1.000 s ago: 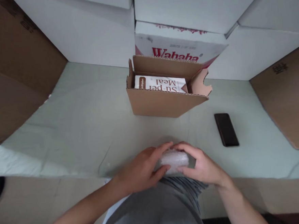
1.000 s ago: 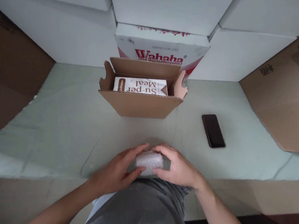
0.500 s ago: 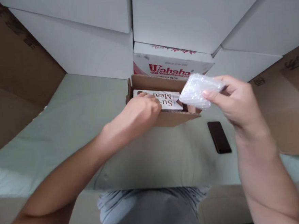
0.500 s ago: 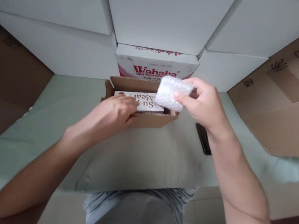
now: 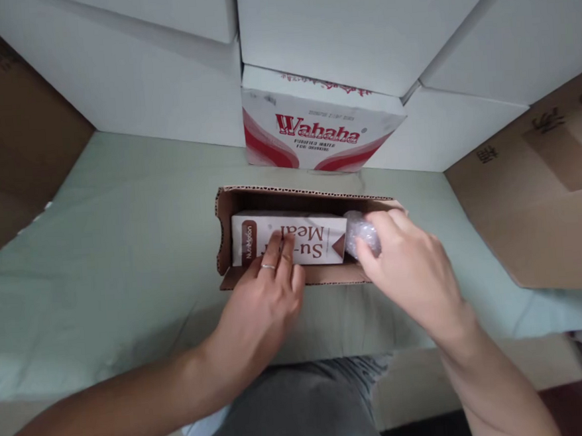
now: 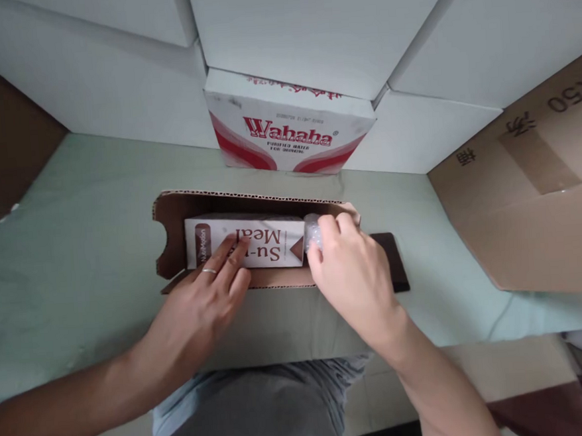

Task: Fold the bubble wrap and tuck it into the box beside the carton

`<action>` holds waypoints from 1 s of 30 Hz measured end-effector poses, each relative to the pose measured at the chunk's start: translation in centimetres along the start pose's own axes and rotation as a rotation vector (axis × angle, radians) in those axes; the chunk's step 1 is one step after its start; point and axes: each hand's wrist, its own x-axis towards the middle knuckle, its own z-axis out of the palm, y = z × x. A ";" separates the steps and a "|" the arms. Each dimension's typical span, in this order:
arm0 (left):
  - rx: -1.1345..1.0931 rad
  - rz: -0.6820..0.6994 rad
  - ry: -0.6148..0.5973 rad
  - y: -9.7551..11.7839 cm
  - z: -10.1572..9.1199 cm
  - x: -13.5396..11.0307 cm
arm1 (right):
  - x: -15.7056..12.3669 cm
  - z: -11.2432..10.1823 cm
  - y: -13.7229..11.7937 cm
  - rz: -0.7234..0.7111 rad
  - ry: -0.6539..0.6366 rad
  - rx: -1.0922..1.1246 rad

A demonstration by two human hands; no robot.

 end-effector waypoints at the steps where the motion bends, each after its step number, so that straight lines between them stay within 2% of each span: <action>1: 0.002 -0.004 0.000 0.0 0.0 -0.1 | 0.2 0.2 -0.2 -0.005 -0.047 0.016; 3: 0.002 -0.006 -0.003 0.1 0.1 -0.1 | 0.2 0.3 -0.2 -0.017 -0.098 0.071; 8: -0.008 -0.010 0.001 0.0 0.1 0.0 | -1.0 -0.5 0.6 -0.065 -0.028 0.204; 13: -0.022 -0.019 0.013 0.0 0.1 0.0 | -0.4 -0.2 0.1 -0.163 -0.186 0.018; 16: -0.026 -0.020 0.018 -0.2 0.1 0.1 | 0.3 0.3 -0.2 -0.191 -0.223 -0.037; 19: -0.034 -0.018 0.014 -0.4 0.1 0.2 | 0.1 0.3 0.4 -0.228 -0.187 0.055; 24: -0.058 -0.030 -0.025 -0.6 0.1 0.7 | -1.0 0.3 2.2 -0.274 0.026 0.334; 27: -0.082 -0.037 -0.070 -0.6 0.0 0.9 | -1.1 0.3 2.3 -0.362 -0.041 0.351; 30: -0.110 -0.062 -0.084 -0.7 0.0 0.8 | -1.1 0.5 2.1 -0.376 -0.100 0.375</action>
